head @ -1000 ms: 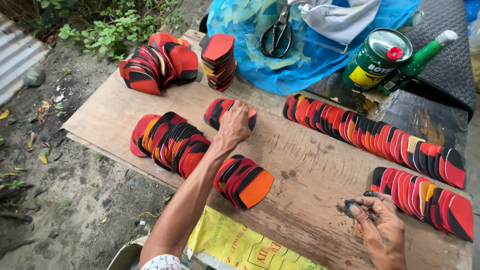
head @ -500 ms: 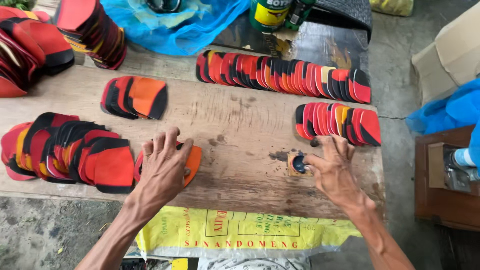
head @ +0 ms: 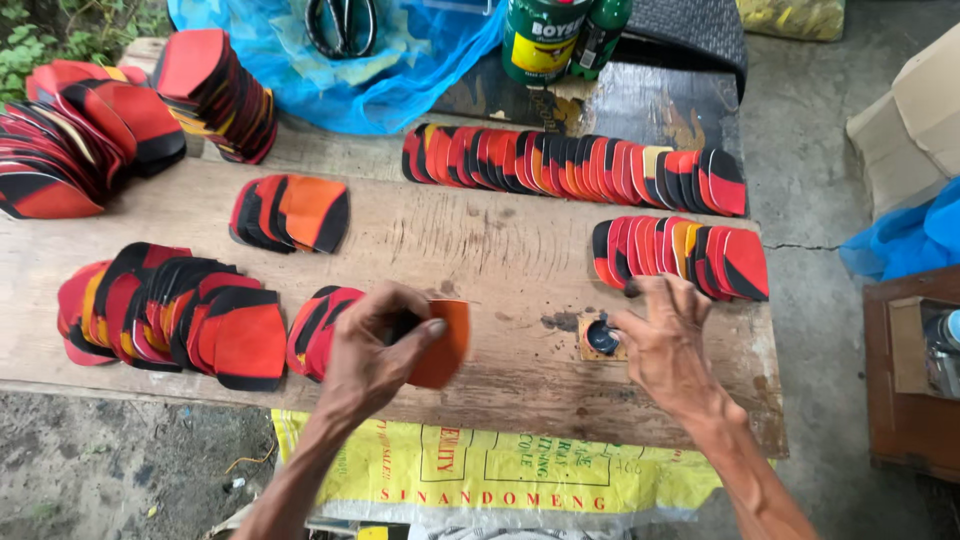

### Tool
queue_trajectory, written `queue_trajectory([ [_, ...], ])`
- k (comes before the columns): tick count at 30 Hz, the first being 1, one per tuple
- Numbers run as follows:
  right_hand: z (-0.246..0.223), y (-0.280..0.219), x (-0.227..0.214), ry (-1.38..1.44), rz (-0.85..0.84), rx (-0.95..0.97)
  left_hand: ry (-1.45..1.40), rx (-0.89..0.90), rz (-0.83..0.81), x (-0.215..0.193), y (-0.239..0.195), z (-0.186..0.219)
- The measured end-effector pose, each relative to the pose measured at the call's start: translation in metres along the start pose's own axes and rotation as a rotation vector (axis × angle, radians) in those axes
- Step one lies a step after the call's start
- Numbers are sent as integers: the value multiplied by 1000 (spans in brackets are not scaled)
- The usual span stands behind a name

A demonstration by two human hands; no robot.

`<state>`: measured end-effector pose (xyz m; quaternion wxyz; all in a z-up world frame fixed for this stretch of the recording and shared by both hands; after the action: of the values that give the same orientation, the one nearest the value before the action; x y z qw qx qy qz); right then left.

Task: The person applies glue to the edges of red and black shoe sole parts using a small brush. They pick up each piece from a stack, apply the adhesive, and place it back down on the wooden table.

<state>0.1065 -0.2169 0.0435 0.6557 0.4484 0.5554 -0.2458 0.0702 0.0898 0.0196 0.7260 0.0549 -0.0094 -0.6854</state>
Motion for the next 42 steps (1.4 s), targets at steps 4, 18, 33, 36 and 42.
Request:
queue_trajectory([
  [4, 17, -8, -23, 239, 118, 248, -633, -364, 11, 61, 7, -46],
  [18, 8, -20, 40, 1651, 123, 642, -1388, -453, -190, 171, 6, -43],
  [33, 22, -16, 28, 1498, 92, 585, -1266, -448, -266, 165, 4, -34],
  [36, 16, -15, 24, 1378, 97, 522, -1248, -444, -265, 165, 7, -32],
  [42, 30, -8, 39, 1446, 105, 687, -1213, -434, -313, 163, 5, -33],
])
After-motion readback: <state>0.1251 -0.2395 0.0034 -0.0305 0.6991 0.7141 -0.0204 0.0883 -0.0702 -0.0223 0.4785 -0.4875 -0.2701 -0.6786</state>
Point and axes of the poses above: each hand's wrist, its own y-axis towards the middle knuckle, its own x-axis out of the palm, z = x × y, the point moved 8 cm from there along y, towards the middle knuckle, and after that the axes turned 14 degrees about -y, right-handed, at the moved point
